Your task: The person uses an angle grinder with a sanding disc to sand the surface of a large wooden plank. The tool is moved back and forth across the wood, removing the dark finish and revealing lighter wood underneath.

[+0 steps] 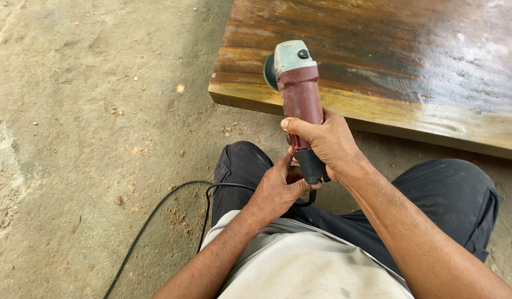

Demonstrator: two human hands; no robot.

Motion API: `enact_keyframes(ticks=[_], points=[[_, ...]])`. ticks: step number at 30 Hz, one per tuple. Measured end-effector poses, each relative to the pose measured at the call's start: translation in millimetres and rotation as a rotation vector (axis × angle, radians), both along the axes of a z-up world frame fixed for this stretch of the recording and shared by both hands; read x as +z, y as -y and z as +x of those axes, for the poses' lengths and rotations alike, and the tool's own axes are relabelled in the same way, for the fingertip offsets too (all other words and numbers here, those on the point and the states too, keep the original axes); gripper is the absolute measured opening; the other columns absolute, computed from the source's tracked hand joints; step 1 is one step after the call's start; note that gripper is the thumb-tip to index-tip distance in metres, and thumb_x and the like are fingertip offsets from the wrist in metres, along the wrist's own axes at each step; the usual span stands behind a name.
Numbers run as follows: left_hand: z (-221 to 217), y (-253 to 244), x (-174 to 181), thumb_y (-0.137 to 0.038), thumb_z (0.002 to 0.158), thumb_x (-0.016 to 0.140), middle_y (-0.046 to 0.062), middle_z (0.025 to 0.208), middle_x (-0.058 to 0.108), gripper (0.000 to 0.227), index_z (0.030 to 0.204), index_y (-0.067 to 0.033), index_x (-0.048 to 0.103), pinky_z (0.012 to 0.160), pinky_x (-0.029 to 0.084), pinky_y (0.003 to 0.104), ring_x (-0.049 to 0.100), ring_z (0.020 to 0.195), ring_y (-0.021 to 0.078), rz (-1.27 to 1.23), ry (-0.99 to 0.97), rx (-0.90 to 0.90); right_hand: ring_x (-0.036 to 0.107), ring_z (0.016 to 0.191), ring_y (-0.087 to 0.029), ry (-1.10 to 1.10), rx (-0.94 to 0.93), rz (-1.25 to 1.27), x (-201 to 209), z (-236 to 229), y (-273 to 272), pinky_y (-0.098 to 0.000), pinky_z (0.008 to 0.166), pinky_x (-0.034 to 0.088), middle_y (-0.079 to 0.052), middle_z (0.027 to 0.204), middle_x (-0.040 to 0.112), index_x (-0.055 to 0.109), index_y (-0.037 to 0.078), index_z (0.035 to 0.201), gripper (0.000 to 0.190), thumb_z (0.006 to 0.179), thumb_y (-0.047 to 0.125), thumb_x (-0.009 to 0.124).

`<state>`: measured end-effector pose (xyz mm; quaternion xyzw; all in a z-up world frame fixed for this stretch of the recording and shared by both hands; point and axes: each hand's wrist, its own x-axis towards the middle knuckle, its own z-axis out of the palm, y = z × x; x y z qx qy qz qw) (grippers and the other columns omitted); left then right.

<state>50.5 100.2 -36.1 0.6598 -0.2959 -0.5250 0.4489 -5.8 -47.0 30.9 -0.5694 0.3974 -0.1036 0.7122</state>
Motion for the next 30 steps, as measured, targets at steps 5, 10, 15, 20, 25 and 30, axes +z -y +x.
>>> enact_keyframes(ticks=[5, 10, 15, 20, 25, 30], points=[[6.0, 3.8, -17.2, -0.028, 0.097, 0.067, 0.009, 0.128, 0.064, 0.060, 0.148, -0.0030, 0.047, 0.100, 0.055, 0.035, 0.064, 0.115, 0.0184, -0.200, -0.432, 0.220, 0.068, 0.057, -0.015, -0.052, -0.032, 0.001, 2.4, 3.9, 2.1, -0.0313, 0.045, 0.060, -0.011, 0.079, 0.066, 0.060, -0.002, 0.116, 0.054, 0.075, 0.027, 0.081], [14.8, 19.5, -14.7, -0.057, 0.099, 0.050, 0.008, 0.115, 0.061, 0.069, 0.145, -0.0051, 0.051, 0.096, 0.054, 0.039, 0.063, 0.104, 0.0199, -0.207, -0.590, 0.419, 0.067, 0.057, -0.016, -0.053, 0.016, -0.048, -0.7, 5.6, 3.2, -0.0302, 0.046, 0.059, -0.014, 0.081, 0.068, 0.062, -0.003, 0.116, 0.054, 0.077, 0.029, 0.081], [33.9, 38.0, 13.3, -0.082, 0.078, 0.044, 0.008, 0.114, 0.061, 0.093, 0.142, -0.0150, 0.050, 0.087, 0.055, 0.046, 0.063, 0.105, 0.0206, -0.116, -0.397, 0.390, 0.071, 0.059, -0.019, -0.069, 0.061, -0.044, -1.7, 18.7, -1.0, -0.0319, 0.048, 0.064, -0.016, 0.081, 0.069, 0.062, -0.006, 0.114, 0.057, 0.080, 0.035, 0.079], [41.8, 50.3, 29.4, -0.066, 0.081, 0.062, 0.009, 0.116, 0.061, 0.076, 0.133, -0.0101, 0.053, 0.093, 0.050, 0.038, 0.060, 0.109, 0.0179, -0.153, -0.299, 0.538, 0.067, 0.061, -0.017, -0.104, 0.091, -0.073, -1.6, 40.3, -10.1, -0.0319, 0.048, 0.058, -0.014, 0.082, 0.069, 0.065, -0.005, 0.112, 0.055, 0.080, 0.038, 0.081], [60.7, 47.5, 25.3, -0.053, 0.086, 0.061, 0.011, 0.108, 0.061, 0.061, 0.122, -0.0042, 0.059, 0.085, 0.051, 0.038, 0.059, 0.099, 0.0195, -0.154, -0.308, 0.645, 0.066, 0.059, -0.017, -0.149, 0.138, -0.051, -0.5, 67.1, -13.5, -0.0325, 0.046, 0.055, -0.013, 0.082, 0.069, 0.067, -0.005, 0.109, 0.052, 0.079, 0.035, 0.082], [77.8, 44.8, 18.6, -0.051, 0.085, 0.061, 0.010, 0.108, 0.059, 0.058, 0.121, -0.0049, 0.056, 0.086, 0.050, 0.039, 0.056, 0.100, 0.0188, -0.097, -0.272, 0.711, 0.067, 0.059, -0.018, -0.193, 0.203, -0.060, -0.7, 87.4, -16.7, -0.0337, 0.044, 0.056, -0.014, 0.081, 0.069, 0.067, -0.003, 0.111, 0.051, 0.080, 0.035, 0.080]])
